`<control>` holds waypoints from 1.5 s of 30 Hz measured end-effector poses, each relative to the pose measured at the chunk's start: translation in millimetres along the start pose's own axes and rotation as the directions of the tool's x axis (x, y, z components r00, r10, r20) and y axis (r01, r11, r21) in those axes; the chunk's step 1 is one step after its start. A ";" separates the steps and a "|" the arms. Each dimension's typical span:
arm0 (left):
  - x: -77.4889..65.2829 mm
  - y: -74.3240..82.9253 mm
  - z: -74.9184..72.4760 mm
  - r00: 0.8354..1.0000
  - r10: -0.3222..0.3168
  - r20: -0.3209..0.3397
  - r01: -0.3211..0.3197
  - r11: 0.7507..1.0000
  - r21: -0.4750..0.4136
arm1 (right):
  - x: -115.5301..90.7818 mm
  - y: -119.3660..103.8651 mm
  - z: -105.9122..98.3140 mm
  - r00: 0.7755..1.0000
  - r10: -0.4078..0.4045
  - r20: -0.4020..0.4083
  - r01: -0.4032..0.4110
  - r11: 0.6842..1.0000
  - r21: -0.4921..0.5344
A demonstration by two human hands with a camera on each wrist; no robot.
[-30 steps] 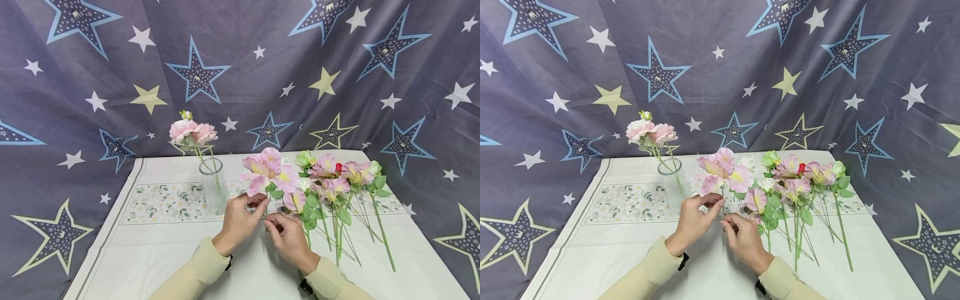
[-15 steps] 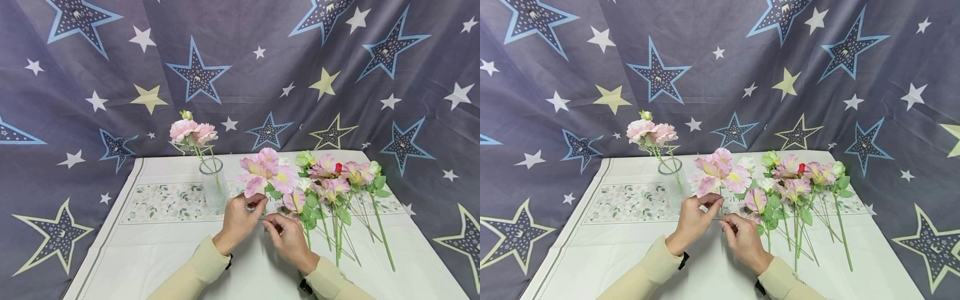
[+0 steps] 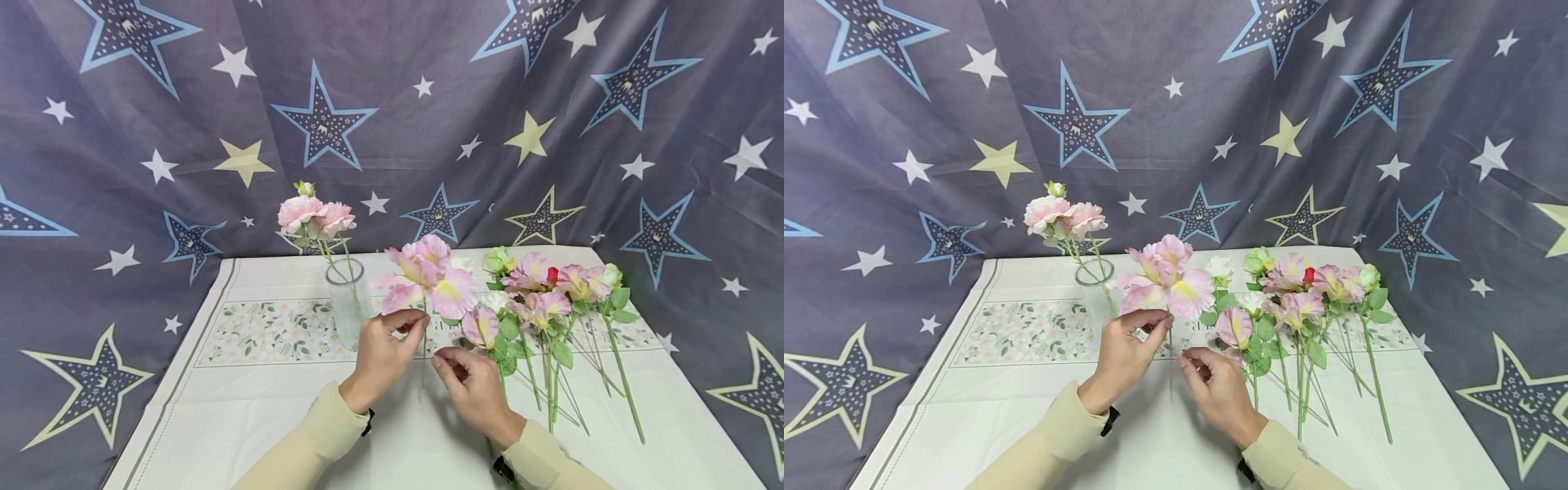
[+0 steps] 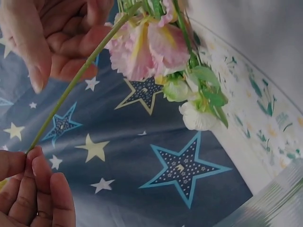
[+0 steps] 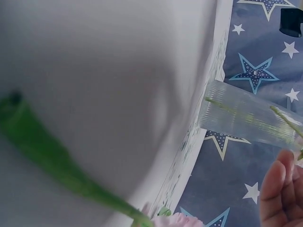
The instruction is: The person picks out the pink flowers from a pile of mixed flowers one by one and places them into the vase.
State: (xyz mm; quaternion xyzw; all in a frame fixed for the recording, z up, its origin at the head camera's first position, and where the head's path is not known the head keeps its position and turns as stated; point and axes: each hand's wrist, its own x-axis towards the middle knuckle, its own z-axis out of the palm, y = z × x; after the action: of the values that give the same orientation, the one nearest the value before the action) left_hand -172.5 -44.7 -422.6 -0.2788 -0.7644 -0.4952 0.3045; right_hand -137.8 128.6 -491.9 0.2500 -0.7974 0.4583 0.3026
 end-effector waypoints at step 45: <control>90.9 15.3 -93.2 0.932 0.179 -0.317 -0.169 0.984 0.059 | -6.4 5.6 -12.3 0.990 0.139 -0.021 -0.139 0.990 0.003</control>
State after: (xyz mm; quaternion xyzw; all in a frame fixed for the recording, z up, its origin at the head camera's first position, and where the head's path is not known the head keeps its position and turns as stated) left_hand -203.7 -114.3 -316.0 -0.2565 -0.6846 -0.4930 0.4716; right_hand -134.0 142.8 -494.9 0.1892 -0.8094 0.4813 0.2783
